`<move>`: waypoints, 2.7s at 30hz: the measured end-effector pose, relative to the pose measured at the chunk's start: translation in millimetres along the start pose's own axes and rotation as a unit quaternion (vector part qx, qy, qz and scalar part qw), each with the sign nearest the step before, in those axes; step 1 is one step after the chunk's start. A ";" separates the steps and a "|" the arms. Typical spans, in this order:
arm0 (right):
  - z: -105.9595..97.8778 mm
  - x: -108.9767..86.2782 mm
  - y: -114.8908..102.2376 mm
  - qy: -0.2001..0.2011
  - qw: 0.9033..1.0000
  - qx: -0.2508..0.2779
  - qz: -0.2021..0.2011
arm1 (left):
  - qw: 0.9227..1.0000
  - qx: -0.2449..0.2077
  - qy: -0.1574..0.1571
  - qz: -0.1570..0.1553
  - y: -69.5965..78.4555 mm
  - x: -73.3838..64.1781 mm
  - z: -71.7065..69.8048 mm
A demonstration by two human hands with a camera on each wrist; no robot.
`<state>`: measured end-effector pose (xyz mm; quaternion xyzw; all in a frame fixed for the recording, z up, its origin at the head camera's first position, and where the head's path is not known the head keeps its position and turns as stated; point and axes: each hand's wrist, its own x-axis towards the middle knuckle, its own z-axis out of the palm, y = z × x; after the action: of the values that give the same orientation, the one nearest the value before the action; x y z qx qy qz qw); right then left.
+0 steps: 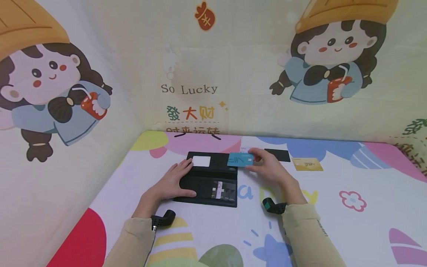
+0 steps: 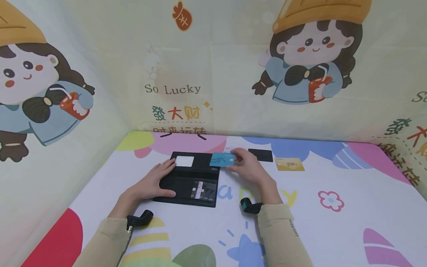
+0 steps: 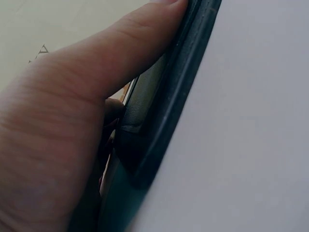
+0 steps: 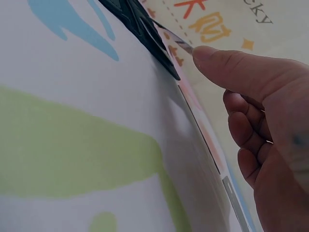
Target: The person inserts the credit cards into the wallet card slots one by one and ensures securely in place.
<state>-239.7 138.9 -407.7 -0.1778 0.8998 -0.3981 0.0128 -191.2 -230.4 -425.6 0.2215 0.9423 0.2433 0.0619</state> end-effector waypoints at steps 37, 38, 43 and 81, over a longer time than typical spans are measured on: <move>7.3 1.7 -3.6 -0.036 0.999 0.006 0.006 | 1.000 -0.005 -0.001 -0.007 0.4 0.6 0.6; 7.7 1.5 -3.7 -0.040 0.999 0.006 0.006 | 1.000 -0.005 0.000 -0.006 0.4 0.5 0.5; 10.8 1.2 -3.6 -0.050 0.999 -0.001 0.005 | 1.000 -0.002 0.000 -0.005 0.4 1.1 0.6; 2.8 2.1 6.0 -0.047 0.999 -0.014 -0.001 | 1.000 0.002 -0.002 -0.006 1.1 1.2 0.3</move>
<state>-243.0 140.0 -413.6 -0.1978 0.9035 -0.3767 0.0523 -191.8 -228.9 -425.3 0.2162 0.9439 0.2409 0.0653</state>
